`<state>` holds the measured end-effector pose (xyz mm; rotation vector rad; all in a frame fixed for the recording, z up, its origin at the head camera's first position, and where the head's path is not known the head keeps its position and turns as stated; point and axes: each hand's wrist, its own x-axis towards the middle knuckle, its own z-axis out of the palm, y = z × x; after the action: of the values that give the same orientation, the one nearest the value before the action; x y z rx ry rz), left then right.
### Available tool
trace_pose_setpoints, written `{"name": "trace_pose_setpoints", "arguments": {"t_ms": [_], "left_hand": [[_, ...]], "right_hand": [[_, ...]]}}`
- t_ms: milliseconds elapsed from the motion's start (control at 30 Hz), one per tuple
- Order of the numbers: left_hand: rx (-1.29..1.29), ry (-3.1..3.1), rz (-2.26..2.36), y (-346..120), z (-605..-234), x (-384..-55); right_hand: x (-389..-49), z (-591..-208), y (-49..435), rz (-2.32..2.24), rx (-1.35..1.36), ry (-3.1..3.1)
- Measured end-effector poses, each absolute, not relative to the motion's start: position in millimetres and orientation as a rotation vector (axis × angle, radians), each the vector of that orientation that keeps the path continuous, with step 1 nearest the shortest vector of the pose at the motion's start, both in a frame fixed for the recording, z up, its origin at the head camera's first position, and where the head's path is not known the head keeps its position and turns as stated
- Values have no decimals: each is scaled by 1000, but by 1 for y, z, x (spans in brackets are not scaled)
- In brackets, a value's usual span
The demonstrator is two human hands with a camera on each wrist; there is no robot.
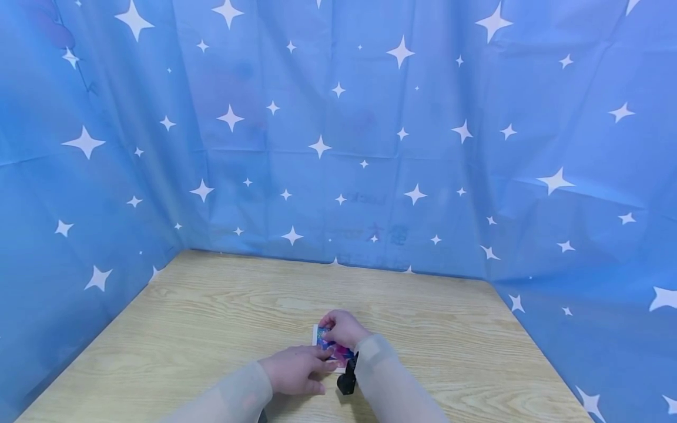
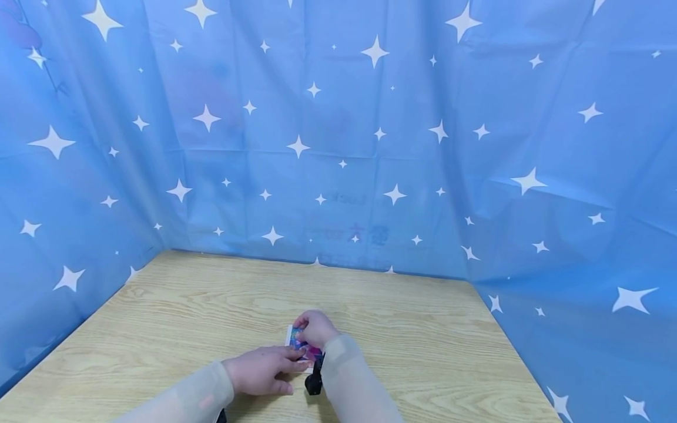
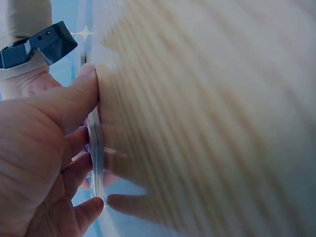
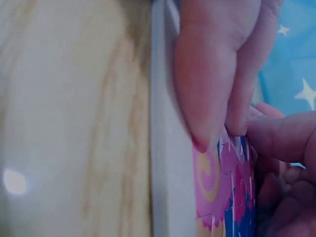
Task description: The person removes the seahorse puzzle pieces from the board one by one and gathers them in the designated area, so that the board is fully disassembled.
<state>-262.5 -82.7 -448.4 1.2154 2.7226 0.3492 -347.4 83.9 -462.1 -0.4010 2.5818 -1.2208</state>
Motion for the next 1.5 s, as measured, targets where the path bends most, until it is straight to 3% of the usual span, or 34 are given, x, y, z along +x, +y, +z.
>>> {"name": "trace_pose_setpoints", "arguments": {"t_ms": [1500], "left_hand": [[1204, 2744, 323, -79, -446, -265]], "right_hand": [[-347, -462, 85, -1264, -321, 2536]]}}
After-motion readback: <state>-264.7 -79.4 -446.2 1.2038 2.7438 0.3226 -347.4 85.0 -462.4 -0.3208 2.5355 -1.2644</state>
